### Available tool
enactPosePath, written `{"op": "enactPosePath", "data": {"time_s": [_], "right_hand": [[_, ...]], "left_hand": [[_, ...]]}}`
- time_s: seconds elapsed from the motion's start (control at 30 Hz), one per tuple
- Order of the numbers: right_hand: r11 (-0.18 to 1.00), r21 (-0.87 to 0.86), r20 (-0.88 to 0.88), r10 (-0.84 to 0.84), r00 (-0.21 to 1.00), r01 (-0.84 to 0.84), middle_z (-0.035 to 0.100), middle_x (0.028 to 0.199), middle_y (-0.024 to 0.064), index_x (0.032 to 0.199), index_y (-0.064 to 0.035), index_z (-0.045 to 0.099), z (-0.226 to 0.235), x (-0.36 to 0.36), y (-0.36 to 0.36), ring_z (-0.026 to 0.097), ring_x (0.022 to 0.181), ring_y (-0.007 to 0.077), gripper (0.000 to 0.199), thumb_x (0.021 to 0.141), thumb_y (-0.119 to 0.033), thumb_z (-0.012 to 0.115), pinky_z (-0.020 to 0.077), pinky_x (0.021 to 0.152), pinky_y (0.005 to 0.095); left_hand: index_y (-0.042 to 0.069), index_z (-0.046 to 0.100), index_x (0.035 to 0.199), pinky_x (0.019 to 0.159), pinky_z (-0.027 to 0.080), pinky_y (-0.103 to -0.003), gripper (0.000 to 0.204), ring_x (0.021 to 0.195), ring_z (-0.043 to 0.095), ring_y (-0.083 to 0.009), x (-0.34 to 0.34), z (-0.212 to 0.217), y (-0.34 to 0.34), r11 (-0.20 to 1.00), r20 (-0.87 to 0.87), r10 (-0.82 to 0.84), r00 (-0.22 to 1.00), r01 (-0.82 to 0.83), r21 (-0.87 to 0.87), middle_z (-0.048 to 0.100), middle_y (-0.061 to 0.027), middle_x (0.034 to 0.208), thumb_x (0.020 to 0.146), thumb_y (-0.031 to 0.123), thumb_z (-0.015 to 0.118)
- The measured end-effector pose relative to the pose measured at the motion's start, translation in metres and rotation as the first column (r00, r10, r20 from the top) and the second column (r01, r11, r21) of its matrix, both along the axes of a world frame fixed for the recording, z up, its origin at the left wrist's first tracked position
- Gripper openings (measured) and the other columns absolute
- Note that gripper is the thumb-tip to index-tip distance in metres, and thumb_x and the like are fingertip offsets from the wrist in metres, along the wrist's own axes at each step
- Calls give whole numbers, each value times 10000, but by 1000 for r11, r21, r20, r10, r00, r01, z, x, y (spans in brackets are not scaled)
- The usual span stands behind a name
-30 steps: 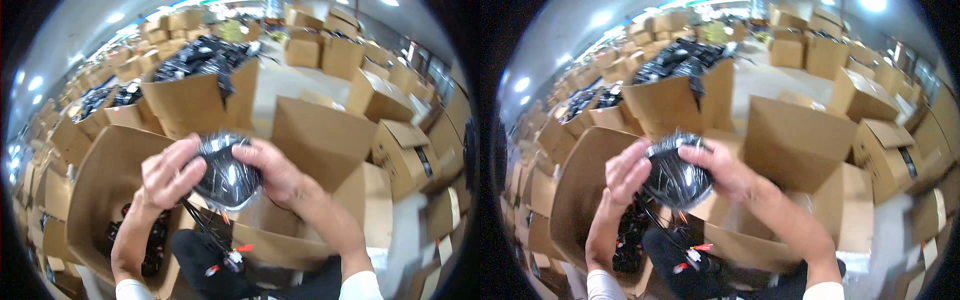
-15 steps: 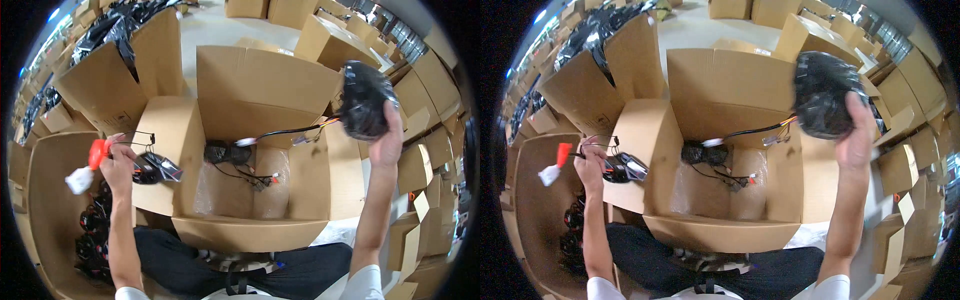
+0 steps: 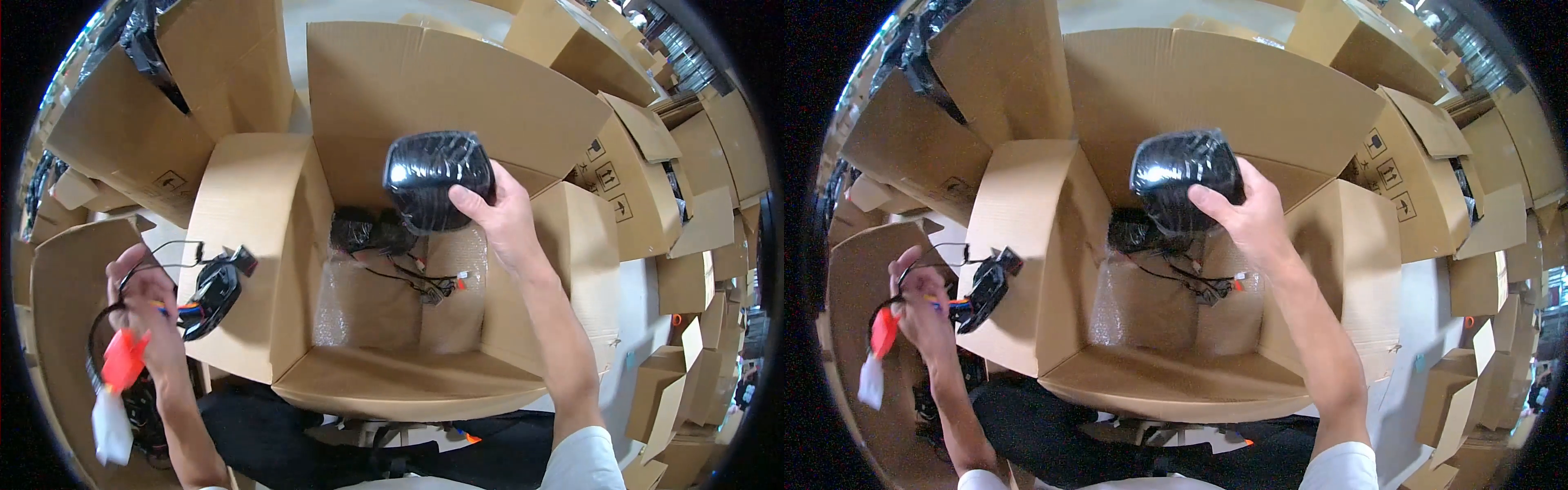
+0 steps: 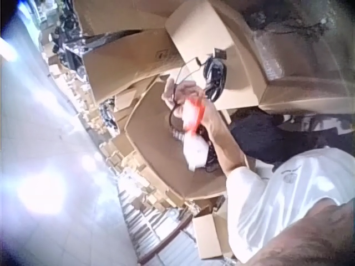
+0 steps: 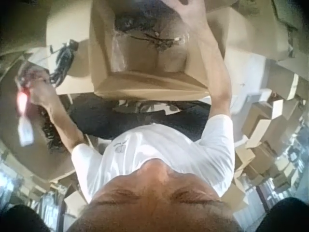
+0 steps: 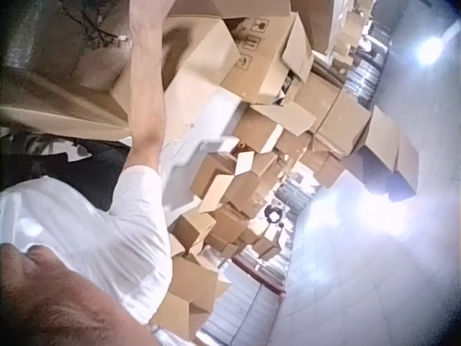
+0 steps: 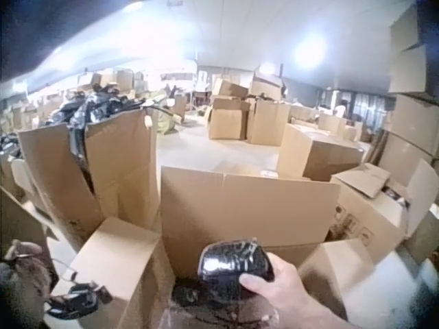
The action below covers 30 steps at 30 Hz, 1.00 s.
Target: The person packs electronic light components into a cardboard box layer by layer, placing sheets of bubble wrap between the layers, and then lifts and moves the box.
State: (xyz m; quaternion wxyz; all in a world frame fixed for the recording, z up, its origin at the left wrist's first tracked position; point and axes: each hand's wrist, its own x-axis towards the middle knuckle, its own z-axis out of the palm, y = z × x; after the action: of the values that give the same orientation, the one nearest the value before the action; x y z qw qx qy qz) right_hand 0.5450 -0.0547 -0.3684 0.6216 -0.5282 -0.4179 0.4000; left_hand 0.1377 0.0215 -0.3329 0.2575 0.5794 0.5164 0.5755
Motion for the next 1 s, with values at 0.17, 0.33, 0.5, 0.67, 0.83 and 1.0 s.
{"op": "enactPosePath", "data": {"time_s": [0.17,0.33,0.5,0.67,0.83,1.0], "right_hand": [[974,-228,-124,-38,992,9,651,1193,70,1267,14,558,-148,53,-5,596,1103,155,430,900,-132,730,455,1018,343],[845,-508,-96,-246,964,165,684,1101,58,1225,-25,618,-331,108,-22,625,996,179,371,889,-136,731,476,944,334],[777,-525,412,-125,902,348,670,1167,134,1241,4,587,-387,95,-23,604,1105,257,550,853,-347,757,459,981,369],[585,-211,974,55,221,783,677,1131,216,1300,-10,571,-351,96,-20,626,1085,396,625,831,-385,745,482,963,477],[645,-563,32,642,766,-517,594,1342,155,1447,6,421,-180,-2,7,619,1128,174,739,861,-282,766,504,969,313],[661,318,-732,627,267,-680,524,1423,82,1444,-105,404,-49,-105,-25,526,1275,207,550,993,-362,586,421,1069,371]], "left_hand": [[22,612,1158,382,231,-162,446,472,381,-23,-4,4,-6,992,-52,111,992,-113,-48,540,-4,667,1073,384,367],[58,566,1268,394,220,-179,429,431,298,-29,8,11,-16,966,-123,234,964,-245,-83,466,25,652,1084,361,325],[67,526,1275,349,249,-185,409,399,332,-34,41,31,-20,922,293,387,874,-356,-154,434,20,606,1077,387,367],[61,577,1156,336,265,-199,414,390,333,-54,57,30,-25,967,461,-112,881,204,-154,445,21,603,1077,408,366],[74,577,1133,447,338,-261,371,441,398,-114,100,61,-25,829,683,-323,656,544,-131,520,-42,652,1087,345,327],[74,558,1113,508,381,-254,300,572,484,-100,140,79,-18,755,821,-316,476,650,-87,571,-5,771,1074,305,370]]}}
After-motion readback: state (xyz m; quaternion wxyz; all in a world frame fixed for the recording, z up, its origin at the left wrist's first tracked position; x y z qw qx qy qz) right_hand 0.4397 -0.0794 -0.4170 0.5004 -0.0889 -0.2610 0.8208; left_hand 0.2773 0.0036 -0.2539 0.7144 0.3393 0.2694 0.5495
